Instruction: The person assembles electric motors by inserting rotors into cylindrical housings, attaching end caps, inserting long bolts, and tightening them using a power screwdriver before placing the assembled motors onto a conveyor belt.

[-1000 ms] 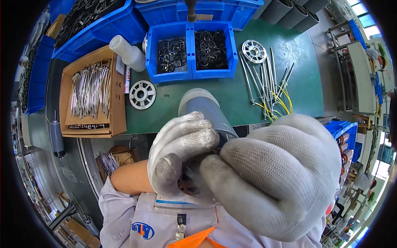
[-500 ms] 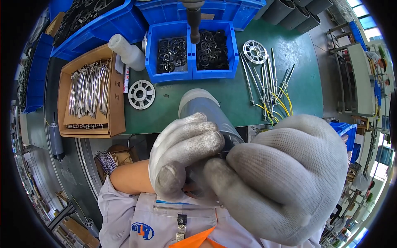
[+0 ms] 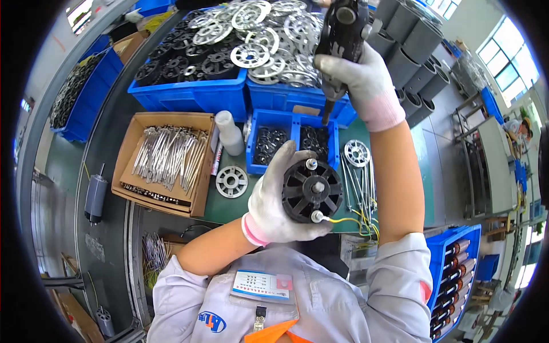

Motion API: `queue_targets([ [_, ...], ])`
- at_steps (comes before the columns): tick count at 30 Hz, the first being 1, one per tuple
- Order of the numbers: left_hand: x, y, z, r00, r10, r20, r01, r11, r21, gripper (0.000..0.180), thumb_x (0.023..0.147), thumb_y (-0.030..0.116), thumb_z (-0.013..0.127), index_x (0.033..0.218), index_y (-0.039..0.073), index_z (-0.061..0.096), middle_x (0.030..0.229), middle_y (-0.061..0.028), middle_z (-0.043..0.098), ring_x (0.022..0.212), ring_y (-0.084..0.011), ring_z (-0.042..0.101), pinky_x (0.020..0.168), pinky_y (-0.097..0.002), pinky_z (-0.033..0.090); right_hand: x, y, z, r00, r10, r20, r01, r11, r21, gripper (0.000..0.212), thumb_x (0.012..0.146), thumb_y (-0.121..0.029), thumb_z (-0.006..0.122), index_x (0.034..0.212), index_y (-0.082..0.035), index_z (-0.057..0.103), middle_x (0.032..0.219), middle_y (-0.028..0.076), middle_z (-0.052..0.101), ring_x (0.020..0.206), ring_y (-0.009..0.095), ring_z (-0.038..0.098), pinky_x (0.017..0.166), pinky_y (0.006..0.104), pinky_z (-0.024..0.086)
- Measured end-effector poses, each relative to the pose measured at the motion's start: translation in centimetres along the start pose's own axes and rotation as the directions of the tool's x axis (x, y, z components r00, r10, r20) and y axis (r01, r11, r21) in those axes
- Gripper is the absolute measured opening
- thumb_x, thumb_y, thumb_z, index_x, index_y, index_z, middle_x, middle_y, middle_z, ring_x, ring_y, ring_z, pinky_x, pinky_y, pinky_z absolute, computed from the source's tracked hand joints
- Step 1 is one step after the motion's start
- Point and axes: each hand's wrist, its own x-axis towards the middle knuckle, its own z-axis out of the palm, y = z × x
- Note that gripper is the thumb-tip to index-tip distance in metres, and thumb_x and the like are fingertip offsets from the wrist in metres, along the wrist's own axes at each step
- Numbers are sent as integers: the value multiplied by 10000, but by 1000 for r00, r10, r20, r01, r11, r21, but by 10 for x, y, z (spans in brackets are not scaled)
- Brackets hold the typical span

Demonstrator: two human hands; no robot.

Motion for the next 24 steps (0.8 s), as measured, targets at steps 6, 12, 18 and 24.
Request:
queue_targets([
  [6,2,-9,5,999,37,-33,-41,991,-129,1206,435,233,888,1373,-44,182,1182,-226,523,1057,-322,575,918,-380,463,-24,-12,-8,948,174,266,-165,985,-55,604,640,-204,766,1137,40,526,790,69,590,574,118,521,499,224,408],
  [12,-1,-13,6,996,-25,-81,16,994,-112,1167,420,228,894,1344,-40,233,1198,-208,523,1046,-311,583,910,-373,471,-42,-37,20,998,-48,-50,56,983,174,360,725,-60,642,1059,43,558,754,104,603,510,129,538,431,207,379],
  [18,0,-14,8,994,28,-105,-39,994,-99,1157,402,218,893,1334,-35,255,1179,-197,541,1023,-309,600,885,-368,489,-48,-54,35,992,-107,-67,123,944,307,212,780,-114,596,881,72,594,606,135,580,395,123,456,365,220,324],
  [24,4,-8,7,993,54,-108,-60,997,-50,1137,405,220,889,1329,-31,275,1169,-195,548,1005,-306,611,875,-366,493,-48,-48,32,986,-160,46,152,977,147,431,816,-152,530,1183,67,480,871,167,597,615,176,568,409,200,386],
])
